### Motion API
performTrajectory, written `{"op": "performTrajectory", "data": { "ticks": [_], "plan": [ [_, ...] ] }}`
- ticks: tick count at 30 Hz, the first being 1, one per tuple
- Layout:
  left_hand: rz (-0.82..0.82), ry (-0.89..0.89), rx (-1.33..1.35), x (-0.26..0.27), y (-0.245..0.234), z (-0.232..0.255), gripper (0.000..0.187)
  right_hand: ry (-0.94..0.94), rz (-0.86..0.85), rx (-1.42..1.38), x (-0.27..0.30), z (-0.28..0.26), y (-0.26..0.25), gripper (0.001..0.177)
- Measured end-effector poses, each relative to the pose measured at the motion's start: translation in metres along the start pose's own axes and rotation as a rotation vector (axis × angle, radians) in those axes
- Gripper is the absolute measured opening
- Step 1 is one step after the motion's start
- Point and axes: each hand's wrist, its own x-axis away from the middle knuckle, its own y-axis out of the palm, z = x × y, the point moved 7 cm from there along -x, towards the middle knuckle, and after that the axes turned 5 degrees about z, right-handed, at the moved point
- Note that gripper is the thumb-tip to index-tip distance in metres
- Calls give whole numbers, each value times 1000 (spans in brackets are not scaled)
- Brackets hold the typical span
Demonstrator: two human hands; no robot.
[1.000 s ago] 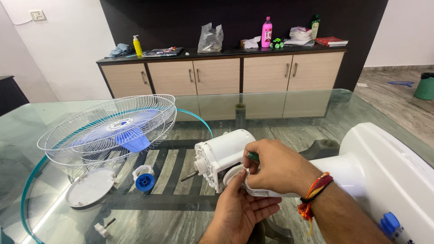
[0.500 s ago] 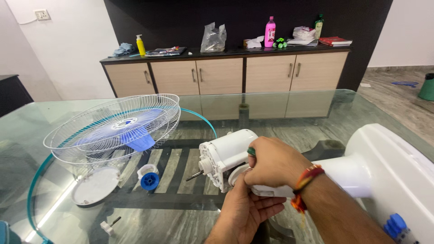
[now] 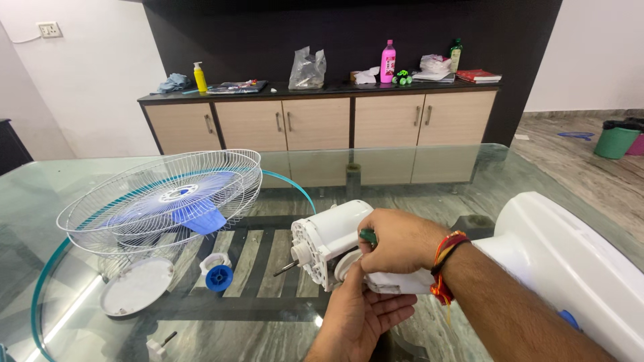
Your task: The person assembles a white wall-mounted fan by hand, using a green screwdriver to tighten screws on the motor housing and the black rear grille. The person aligns the motor to the neck and secures the rear grille to the motor assembly.
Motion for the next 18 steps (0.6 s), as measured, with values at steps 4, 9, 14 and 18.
{"op": "performTrajectory", "data": {
  "ticks": [4, 9, 14, 18],
  "plan": [
    [0, -8, -13, 5, 5, 4, 67, 8, 0, 22, 8, -1, 0, 15],
    [3, -24, -54, 8, 7, 7, 72, 15, -15, 12, 17, -2, -2, 11],
    [20, -28, -1, 6, 5, 5, 64, -104, 110, 43, 26, -2, -8, 17],
    [37, -34, 14, 4, 3, 4, 62, -160, 231, 49, 32, -3, -7, 21]
  ]
}}
